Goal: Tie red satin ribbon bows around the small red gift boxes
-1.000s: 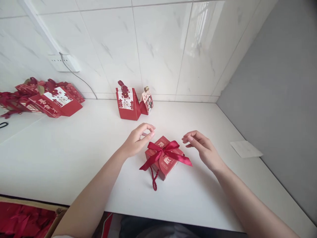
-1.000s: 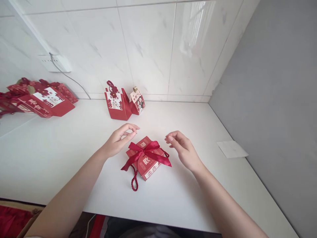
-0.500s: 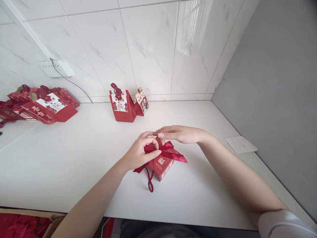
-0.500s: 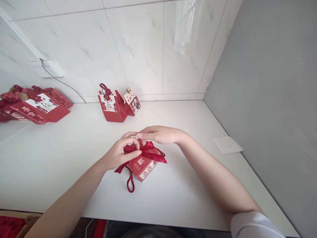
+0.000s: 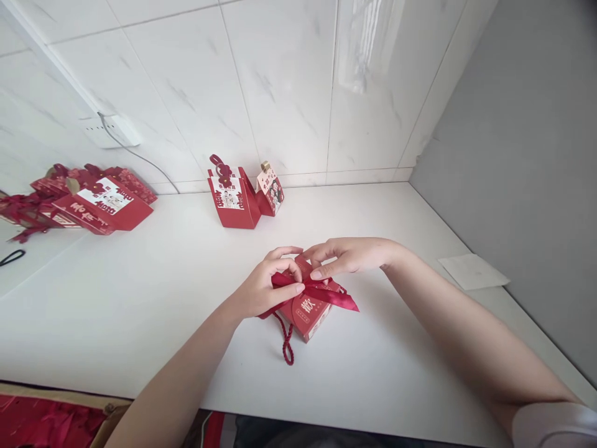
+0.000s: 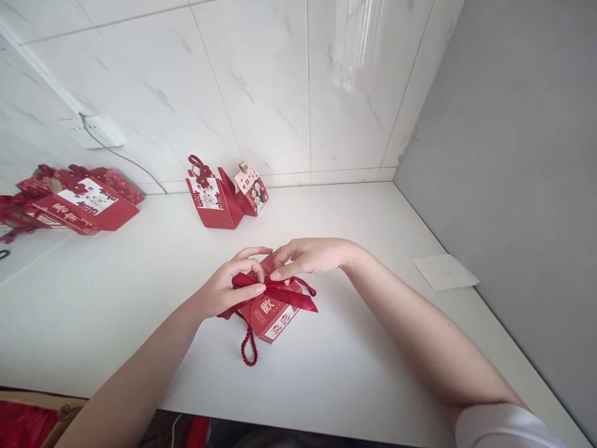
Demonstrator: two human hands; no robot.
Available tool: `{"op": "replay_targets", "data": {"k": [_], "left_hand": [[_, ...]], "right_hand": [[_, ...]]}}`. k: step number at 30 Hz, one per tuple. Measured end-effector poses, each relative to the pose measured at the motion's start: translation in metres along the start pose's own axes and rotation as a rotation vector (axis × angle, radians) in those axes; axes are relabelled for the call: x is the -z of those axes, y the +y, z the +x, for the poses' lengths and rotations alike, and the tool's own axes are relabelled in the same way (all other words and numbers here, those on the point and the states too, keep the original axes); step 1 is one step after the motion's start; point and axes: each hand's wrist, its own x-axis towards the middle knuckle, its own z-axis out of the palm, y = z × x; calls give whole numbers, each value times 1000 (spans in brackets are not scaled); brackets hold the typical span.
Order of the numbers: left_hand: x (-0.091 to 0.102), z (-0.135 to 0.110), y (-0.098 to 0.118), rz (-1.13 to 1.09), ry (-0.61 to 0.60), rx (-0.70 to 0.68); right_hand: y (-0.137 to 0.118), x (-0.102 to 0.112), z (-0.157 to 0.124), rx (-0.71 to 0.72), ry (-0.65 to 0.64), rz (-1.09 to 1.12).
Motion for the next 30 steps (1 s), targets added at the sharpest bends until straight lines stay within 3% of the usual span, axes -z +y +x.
{"op": "replay_targets", "data": {"k": [4, 15, 18, 21, 23, 26, 28, 30], "left_hand": [[-6, 0, 1, -29, 19, 47], [-12, 1, 3, -72, -19, 44], [1, 1, 1, -117, -93, 4], [29, -1, -10, -278, -196, -26], [50, -2, -27, -319, -44, 16], [68, 0, -59, -112, 274, 287], [68, 3, -76, -50, 318, 389], [61, 7, -82, -71, 281, 387]], "right_hand": [[-2, 3, -7, -31, 58, -59], [-6, 5, -12, -73, -28, -92], [-8, 5, -11, -89, -55, -82], [-10, 5, -14, -77, -88, -62], [-11, 5, -17, -92, -81, -73], [-13, 3, -21, -147, -53, -102], [-14, 1, -22, -177, -48, -123], [-15, -1, -23, -193, -45, -140]]}}
